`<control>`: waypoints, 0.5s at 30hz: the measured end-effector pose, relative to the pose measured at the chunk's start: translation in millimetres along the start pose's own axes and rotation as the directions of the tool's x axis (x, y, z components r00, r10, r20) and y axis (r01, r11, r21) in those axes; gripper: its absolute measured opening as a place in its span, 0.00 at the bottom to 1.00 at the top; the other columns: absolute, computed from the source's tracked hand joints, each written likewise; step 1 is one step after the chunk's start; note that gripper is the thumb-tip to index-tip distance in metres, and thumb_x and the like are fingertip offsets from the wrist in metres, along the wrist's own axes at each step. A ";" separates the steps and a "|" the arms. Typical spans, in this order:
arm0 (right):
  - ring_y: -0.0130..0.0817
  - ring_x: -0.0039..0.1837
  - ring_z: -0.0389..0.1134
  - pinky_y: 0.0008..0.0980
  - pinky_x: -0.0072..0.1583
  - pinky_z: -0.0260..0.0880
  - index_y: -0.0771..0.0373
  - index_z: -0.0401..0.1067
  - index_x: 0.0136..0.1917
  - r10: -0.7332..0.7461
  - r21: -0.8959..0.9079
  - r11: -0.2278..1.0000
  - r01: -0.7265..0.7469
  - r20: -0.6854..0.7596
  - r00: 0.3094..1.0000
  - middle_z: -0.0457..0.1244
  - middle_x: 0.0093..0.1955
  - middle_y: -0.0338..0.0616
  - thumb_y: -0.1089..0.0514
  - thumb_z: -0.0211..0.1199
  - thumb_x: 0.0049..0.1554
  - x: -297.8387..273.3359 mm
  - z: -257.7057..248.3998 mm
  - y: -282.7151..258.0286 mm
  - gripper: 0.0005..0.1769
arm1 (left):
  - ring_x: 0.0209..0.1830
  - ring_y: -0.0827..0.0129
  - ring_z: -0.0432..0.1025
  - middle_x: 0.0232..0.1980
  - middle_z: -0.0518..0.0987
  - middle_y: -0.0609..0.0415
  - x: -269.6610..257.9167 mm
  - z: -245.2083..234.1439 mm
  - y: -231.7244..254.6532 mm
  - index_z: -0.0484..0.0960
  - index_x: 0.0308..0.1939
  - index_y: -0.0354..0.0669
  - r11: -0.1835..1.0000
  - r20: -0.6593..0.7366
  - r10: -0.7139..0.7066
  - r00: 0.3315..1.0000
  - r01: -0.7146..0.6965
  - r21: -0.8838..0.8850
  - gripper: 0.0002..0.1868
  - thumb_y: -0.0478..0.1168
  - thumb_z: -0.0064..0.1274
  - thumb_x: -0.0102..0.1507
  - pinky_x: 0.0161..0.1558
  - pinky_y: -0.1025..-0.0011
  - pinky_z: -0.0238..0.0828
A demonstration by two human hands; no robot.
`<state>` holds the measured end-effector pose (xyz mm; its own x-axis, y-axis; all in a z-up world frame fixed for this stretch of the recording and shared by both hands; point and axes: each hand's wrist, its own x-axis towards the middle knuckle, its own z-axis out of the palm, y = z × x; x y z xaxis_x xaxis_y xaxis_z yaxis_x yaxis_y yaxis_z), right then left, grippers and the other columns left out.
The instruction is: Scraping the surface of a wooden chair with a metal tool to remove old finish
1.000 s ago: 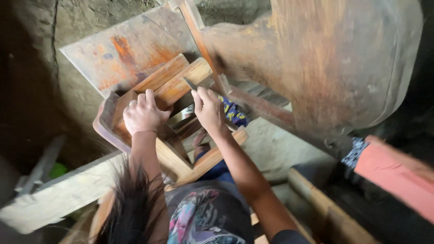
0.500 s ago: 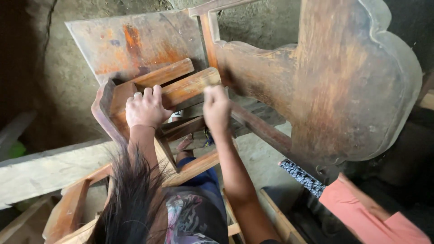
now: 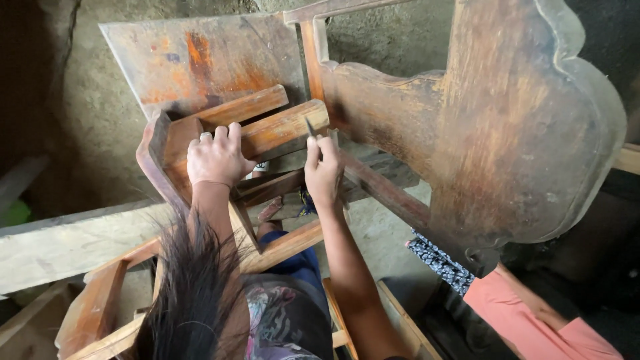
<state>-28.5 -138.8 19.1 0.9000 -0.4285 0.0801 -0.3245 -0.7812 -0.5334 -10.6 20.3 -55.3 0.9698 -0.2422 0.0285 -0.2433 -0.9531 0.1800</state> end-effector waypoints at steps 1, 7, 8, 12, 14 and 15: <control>0.44 0.36 0.65 0.31 0.38 0.65 0.59 0.63 0.30 0.004 0.002 1.000 -0.004 0.000 1.000 0.63 0.31 0.47 0.57 0.55 0.50 -2.6 3.1 8.0 0.09 | 0.19 0.58 0.65 0.22 0.66 0.56 -0.5 -1.8 0.1 0.65 0.27 0.49 1.000 0.003 0.003 1.000 -0.003 0.003 0.18 0.48 0.41 0.36 0.23 0.67 0.55; 0.45 0.39 0.65 0.37 0.37 0.66 0.60 0.63 0.32 0.003 -0.002 1.000 -0.003 0.027 1.000 0.64 0.36 0.47 0.56 0.55 0.51 -7.0 6.1 23.0 0.09 | 0.19 0.58 0.65 0.22 0.65 0.56 -2.2 -0.4 1.5 0.64 0.27 0.49 1.000 0.028 0.003 1.000 -0.003 0.019 0.17 0.47 0.41 0.35 0.23 0.67 0.56; 0.44 0.39 0.66 0.37 0.37 0.66 0.60 0.63 0.32 0.020 -0.006 1.000 -0.020 0.027 0.999 0.64 0.36 0.46 0.55 0.55 0.51 -6.6 6.4 21.5 0.09 | 0.20 0.58 0.65 0.22 0.66 0.56 -0.2 -2.6 1.4 0.65 0.28 0.49 1.000 0.044 0.002 0.999 -0.003 0.022 0.19 0.48 0.42 0.35 0.23 0.67 0.57; 0.43 0.35 0.65 0.34 0.34 0.64 0.56 0.62 0.30 0.034 0.019 0.999 -0.035 0.034 0.999 0.61 0.27 0.45 0.54 0.54 0.51 -0.5 -2.7 11.5 0.10 | 0.22 0.55 0.66 0.24 0.68 0.55 0.3 -0.6 1.9 0.64 0.29 0.49 1.000 0.151 -0.001 0.989 0.001 -0.004 0.20 0.51 0.43 0.37 0.24 0.63 0.59; 0.47 0.34 0.64 0.39 0.33 0.63 0.58 0.61 0.30 0.037 0.050 0.998 -0.039 0.042 0.998 0.60 0.26 0.49 0.54 0.53 0.51 1.9 -8.2 5.9 0.10 | 0.22 0.56 0.67 0.24 0.68 0.56 3.6 -9.1 1.2 0.64 0.29 0.49 1.000 0.160 0.021 0.987 -0.024 0.017 0.19 0.52 0.43 0.37 0.24 0.64 0.60; 0.51 0.33 0.63 0.43 0.32 0.61 0.59 0.60 0.30 0.024 0.079 0.996 -0.029 0.062 0.998 0.59 0.26 0.52 0.55 0.53 0.51 3.6 -12.1 4.7 0.10 | 0.23 0.57 0.68 0.24 0.69 0.56 5.1 -12.9 2.9 0.65 0.28 0.50 0.999 0.168 0.024 0.986 -0.030 0.036 0.19 0.52 0.44 0.38 0.24 0.64 0.60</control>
